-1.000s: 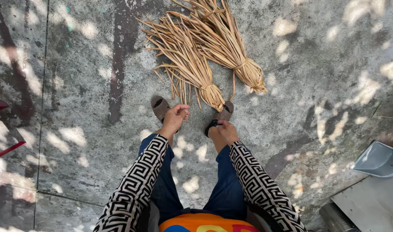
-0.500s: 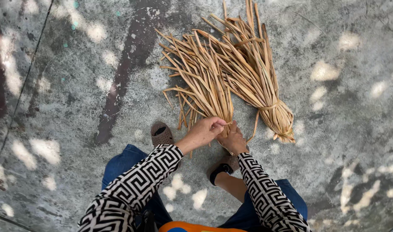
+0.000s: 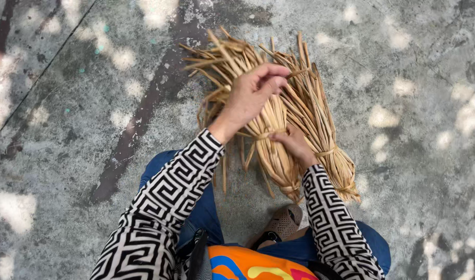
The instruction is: The person carries a bundle of sticks, places it on the ground, and unties it. They then spread the sticks out on the concrete floor and arrange them into neat rows.
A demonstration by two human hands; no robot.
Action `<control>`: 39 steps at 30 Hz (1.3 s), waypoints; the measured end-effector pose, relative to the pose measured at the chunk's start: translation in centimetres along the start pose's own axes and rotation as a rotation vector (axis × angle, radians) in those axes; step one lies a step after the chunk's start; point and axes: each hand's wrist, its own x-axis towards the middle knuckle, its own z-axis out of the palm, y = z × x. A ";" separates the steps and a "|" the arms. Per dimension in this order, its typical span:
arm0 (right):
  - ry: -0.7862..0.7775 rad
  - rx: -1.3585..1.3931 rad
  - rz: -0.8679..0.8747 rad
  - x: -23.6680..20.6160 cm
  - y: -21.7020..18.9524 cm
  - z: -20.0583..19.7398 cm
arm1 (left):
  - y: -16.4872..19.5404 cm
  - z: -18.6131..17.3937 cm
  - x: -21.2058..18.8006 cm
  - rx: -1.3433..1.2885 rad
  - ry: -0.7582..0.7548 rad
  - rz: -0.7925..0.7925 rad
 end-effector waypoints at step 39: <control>0.416 -0.442 -1.127 -13.8 -10.3 0.2 | -1.9 -2.2 -1.3 -0.855 0.168 0.041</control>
